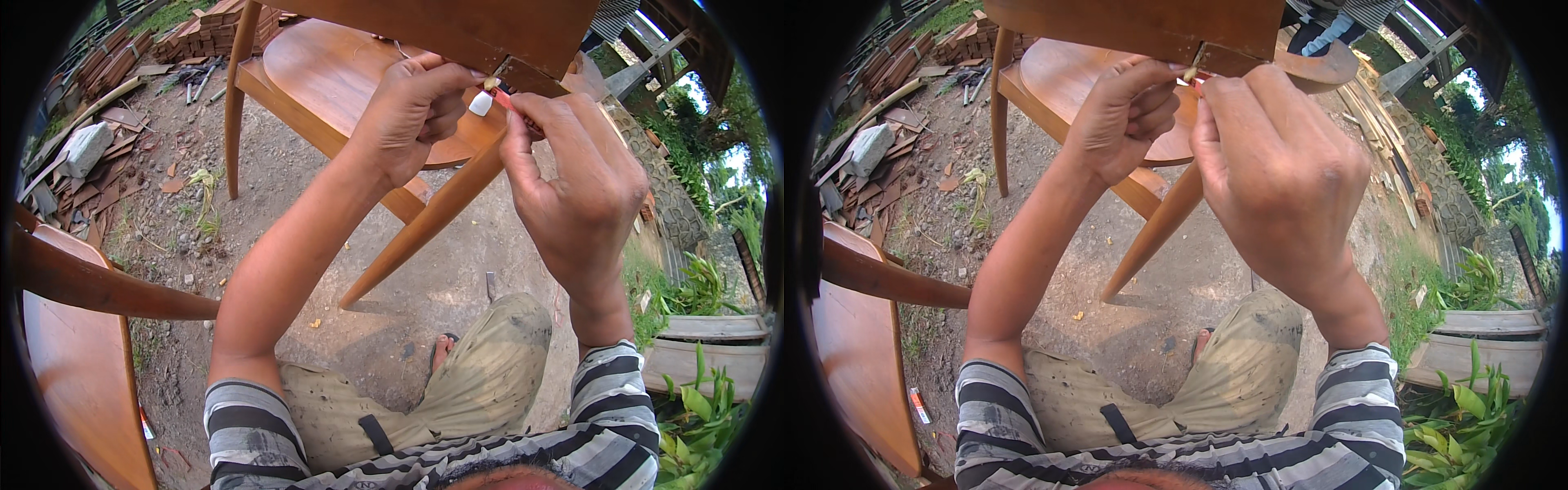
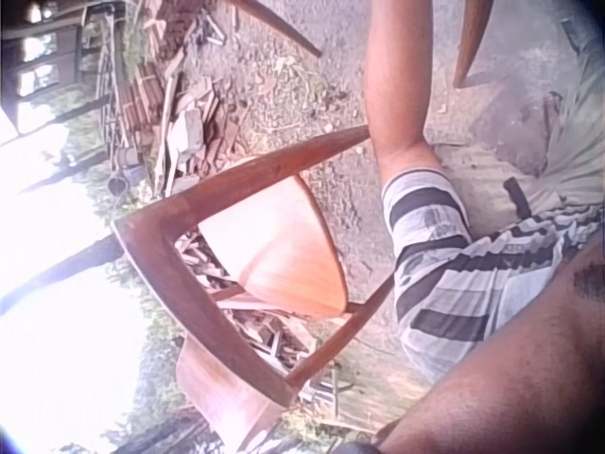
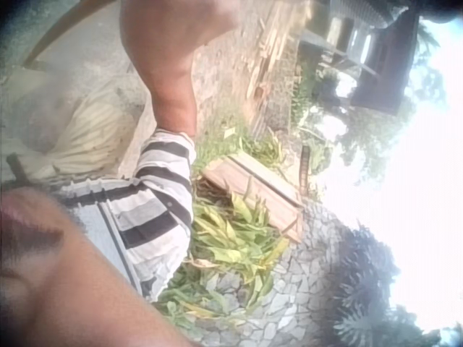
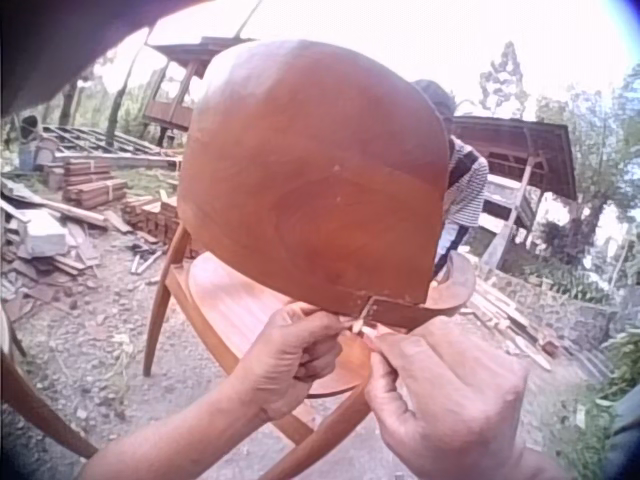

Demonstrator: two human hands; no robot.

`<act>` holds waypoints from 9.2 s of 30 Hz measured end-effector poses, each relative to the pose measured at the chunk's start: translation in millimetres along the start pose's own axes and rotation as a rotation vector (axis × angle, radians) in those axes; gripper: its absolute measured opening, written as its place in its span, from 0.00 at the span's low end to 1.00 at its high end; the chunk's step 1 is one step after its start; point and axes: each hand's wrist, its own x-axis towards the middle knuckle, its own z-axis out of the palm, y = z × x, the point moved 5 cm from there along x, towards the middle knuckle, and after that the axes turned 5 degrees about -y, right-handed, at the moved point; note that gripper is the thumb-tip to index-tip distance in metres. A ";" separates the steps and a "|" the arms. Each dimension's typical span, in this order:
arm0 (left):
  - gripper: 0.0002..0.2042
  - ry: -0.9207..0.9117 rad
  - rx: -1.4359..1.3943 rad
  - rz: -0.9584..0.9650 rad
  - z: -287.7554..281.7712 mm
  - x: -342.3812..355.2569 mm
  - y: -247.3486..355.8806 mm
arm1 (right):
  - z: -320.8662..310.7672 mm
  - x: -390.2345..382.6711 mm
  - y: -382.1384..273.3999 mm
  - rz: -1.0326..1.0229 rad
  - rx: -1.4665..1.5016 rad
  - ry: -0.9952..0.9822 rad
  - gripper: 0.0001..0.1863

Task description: The person is repairing a wooden chair by applying a small piece of wood filler to a damaged area on the chair's frame. They then use a red ribbon to wrap and secure the filler in place, pressing it firmly to ensure adhesion.

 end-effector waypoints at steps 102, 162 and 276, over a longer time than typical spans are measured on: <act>0.12 0.108 -0.536 -0.049 25.6 -0.5 -22.8 | 23.7 4.9 12.6 -0.206 0.142 0.236 0.12; 0.12 0.144 -0.570 0.033 32.9 -6.5 -27.7 | 32.7 -9.5 2.2 0.025 0.206 0.372 0.11; 0.08 -0.025 0.553 0.153 29.9 -44.6 19.5 | 35.0 -24.6 48.5 0.516 1.060 -0.038 0.05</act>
